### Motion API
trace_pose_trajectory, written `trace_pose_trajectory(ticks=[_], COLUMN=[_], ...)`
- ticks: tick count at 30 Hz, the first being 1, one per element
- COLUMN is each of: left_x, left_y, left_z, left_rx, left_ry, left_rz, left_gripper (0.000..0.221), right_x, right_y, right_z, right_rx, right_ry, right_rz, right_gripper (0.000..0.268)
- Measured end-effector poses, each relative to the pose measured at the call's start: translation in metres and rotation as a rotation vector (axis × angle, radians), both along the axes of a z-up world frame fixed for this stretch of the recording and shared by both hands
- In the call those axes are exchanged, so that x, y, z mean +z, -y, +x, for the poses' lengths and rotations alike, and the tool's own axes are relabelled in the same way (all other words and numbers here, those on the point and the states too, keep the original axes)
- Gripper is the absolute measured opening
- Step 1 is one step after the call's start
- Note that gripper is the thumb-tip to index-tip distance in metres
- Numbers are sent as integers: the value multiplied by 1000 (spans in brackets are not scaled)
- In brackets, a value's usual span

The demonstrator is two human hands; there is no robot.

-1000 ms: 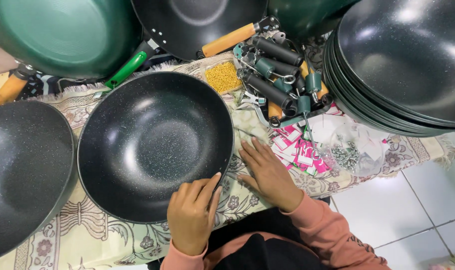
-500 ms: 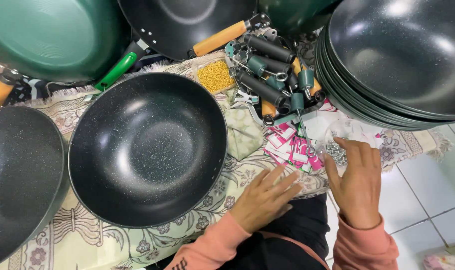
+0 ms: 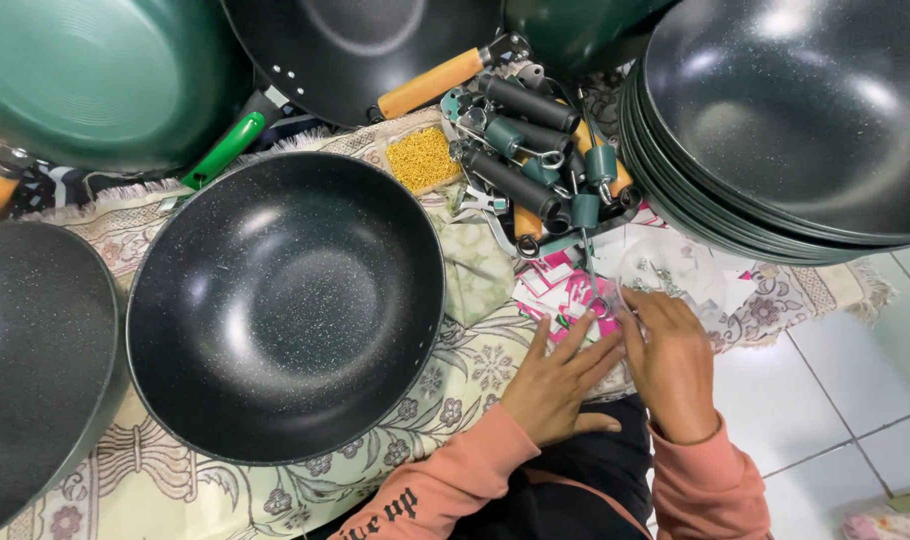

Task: Assembling a handle onto a wok by fitting metal components together

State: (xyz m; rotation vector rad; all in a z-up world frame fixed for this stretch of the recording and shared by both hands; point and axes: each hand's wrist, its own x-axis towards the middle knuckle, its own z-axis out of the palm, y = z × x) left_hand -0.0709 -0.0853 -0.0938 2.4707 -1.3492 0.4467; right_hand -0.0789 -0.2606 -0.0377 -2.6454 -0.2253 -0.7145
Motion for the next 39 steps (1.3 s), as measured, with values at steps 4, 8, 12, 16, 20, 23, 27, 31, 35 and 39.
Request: trace_pose_trajectory(ticks=[4,8,12,16,20,23,27,31,35,39], left_x=[3,1,8,14,8,5,2,10,-12,-31], left_y=[-14,-28,-44,-54,-58,-59,-59,-67,-78,-99], left_z=[5,10,9,6,6,6,6,8,21,29], left_rx=[40,24,-35,-55,0,14,20,62,124,175], left_ry=[-33,-136,-189,-131,-156,-175,-179,-141,-199,-462], left_rz=[8,-35,-116,-102,-114,-111,-113,-109,-249,-467], left_gripper=[92,90,83,76,75,75,77,78,82,84], right_x=[6,-4,-4,15,11,5,6,26,27,12], right_y=[-15,-19,-20,-23,-20,-14,-9,-20,-31,-43], right_z=[8,16,18,13,9,10,10,11,12,8], right_rx=[70,38,33,108,-37,-100,-98,-83,-25,103], right_ry=[44,41,27,-31,-10,-3,0,28,95,-35], right_rz=[-20,-76,-104,-62,-167,-165,-126,-162,-170,-288], right_gripper=[21,19,18,27,24,25,26,33,34,31])
